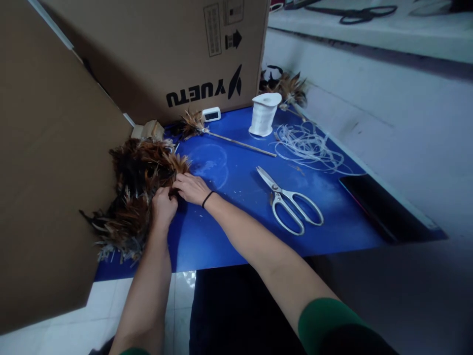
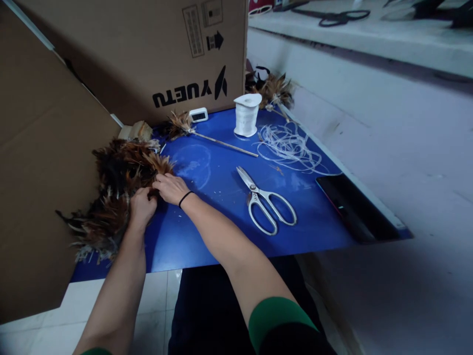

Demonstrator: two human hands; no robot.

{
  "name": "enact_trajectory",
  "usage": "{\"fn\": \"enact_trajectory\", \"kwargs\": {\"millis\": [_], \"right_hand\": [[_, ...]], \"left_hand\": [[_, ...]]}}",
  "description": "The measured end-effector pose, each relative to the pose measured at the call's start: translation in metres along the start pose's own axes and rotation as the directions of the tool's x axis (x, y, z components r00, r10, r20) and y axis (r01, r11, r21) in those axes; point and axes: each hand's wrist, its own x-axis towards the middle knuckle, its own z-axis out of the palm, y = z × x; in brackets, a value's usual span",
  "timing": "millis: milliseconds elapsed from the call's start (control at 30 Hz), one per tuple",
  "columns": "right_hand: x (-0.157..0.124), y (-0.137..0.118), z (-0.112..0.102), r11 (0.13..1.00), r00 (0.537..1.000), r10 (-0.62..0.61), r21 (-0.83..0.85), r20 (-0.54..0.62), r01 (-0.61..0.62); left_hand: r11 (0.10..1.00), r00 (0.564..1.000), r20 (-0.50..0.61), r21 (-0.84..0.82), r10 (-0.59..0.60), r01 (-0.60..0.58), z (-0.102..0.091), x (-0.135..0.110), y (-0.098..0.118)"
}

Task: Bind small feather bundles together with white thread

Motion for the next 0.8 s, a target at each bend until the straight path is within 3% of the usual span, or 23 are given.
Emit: {"fn": "enact_trajectory", "kwargs": {"millis": [433,800], "right_hand": [[0.004,-0.001,0.007,0.996,0.999,-0.001,-0.093,0.042,0.005],[-0.004,0.004,-0.005,0.998,0.996,0.007,-0.055,0.087,-0.002]], "left_hand": [[0.999,1.000,-0.010,-0.048,-0.015,0.015,0.003,0.002,-0.005],[0.989,0.999,-0.036,-0.149,-0.013,0.008,0.008,0.004,-0.009]]}}
